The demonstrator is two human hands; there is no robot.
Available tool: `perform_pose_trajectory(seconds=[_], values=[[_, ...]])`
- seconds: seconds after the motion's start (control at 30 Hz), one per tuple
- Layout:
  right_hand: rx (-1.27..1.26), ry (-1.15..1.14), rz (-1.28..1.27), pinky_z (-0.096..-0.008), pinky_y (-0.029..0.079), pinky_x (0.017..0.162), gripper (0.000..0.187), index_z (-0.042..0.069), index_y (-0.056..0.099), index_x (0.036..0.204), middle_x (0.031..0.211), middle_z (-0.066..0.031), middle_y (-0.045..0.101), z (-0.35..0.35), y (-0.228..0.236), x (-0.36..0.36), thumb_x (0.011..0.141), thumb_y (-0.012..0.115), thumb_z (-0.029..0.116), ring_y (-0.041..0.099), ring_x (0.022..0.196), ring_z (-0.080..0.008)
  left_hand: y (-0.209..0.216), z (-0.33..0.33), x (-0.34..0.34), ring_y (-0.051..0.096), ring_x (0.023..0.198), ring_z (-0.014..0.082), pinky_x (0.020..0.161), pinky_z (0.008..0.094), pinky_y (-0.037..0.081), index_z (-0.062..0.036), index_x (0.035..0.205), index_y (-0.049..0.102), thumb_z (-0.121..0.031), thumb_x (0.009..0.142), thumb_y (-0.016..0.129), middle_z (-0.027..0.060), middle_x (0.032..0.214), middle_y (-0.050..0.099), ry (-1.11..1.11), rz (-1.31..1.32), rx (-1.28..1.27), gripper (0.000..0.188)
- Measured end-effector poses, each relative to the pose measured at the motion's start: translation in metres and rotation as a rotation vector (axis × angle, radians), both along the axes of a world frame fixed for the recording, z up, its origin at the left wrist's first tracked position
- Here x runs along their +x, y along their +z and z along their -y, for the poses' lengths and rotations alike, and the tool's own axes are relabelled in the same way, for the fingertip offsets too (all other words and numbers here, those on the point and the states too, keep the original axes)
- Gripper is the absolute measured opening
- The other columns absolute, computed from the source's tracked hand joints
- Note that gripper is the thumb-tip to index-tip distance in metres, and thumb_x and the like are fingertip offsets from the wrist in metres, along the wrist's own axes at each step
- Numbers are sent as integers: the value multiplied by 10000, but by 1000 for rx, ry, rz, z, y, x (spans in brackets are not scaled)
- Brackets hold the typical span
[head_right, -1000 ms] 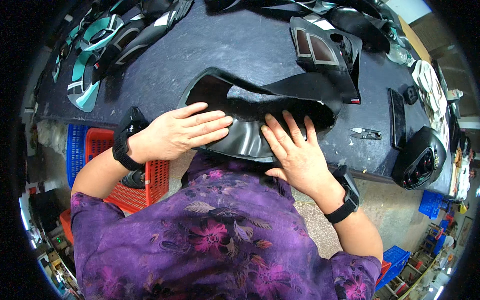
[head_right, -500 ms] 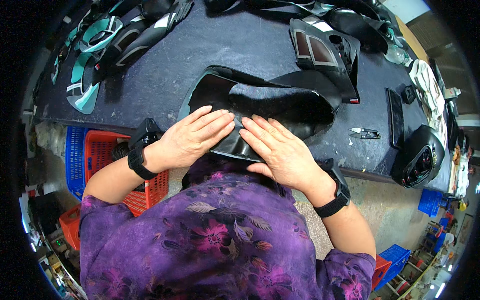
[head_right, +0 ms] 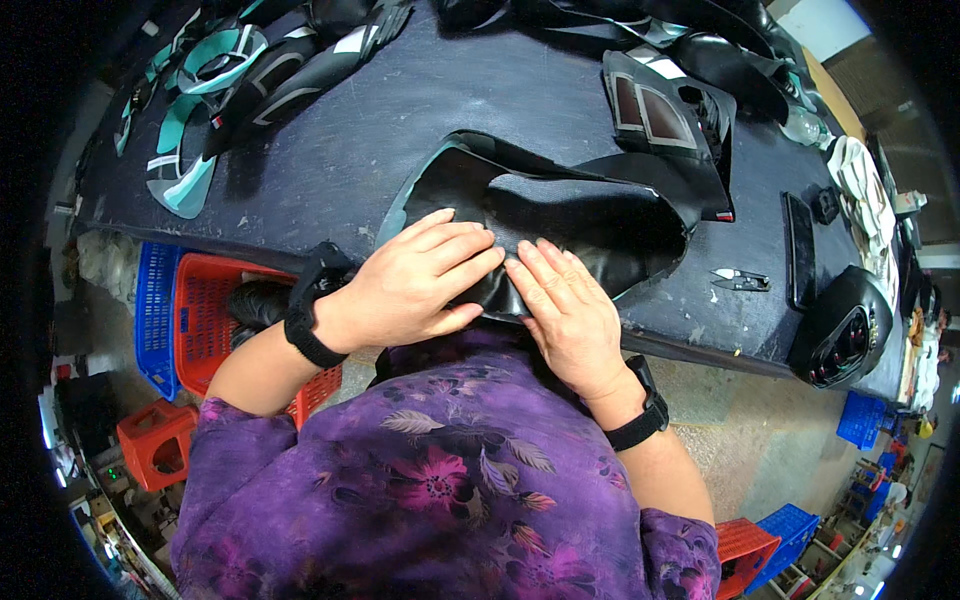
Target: Manually assembling and preparing leather shoe components at a workstation.
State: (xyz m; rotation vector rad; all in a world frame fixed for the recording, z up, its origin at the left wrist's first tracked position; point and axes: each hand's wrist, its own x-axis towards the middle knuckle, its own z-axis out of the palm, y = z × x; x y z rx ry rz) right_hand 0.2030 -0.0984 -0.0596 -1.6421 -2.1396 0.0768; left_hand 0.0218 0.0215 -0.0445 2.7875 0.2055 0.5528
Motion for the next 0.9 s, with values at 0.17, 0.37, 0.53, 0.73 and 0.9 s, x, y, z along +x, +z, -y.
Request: perform_pose_trajectory(seconds=[0.17,0.37,0.53,0.73,0.9], values=[[54,-54,-36,-378,396,965,469,69,565,1138,1189,-108,550,-2,0,-1,675,640,80,511,1123,-270,-1,-5,3,539,1024,248,940,410,399,-17,1052,564,-192,694,670,121,1065,560,-20,41,28,412],[48,-89,-104,-375,403,951,347,63,582,1102,1153,-105,577,-5,1,-2,758,584,112,533,1096,-268,7,-23,-9,502,1116,293,992,404,360,-27,1232,468,-204,695,689,144,1222,515,-129,-69,-224,607],[37,-67,-74,-369,396,961,385,59,579,1105,1173,-104,563,-5,4,-2,723,613,94,521,1110,-266,23,-62,-30,363,1272,240,1065,342,242,-61,1410,143,59,644,476,161,1313,438,-290,-225,-914,844],[50,-56,-9,-372,395,962,484,61,575,1110,1191,-100,550,-2,2,-1,649,694,144,513,1116,-273,36,-84,-43,360,1277,224,1064,332,232,-52,1375,256,157,584,261,149,1287,471,-231,-270,-937,818],[56,-80,40,-376,406,940,485,52,578,1100,1170,-106,560,-2,6,-7,652,705,188,523,1099,-276,34,-72,-31,484,1133,281,970,355,362,-34,1271,416,3,750,472,156,1167,535,-214,-205,-461,526]])
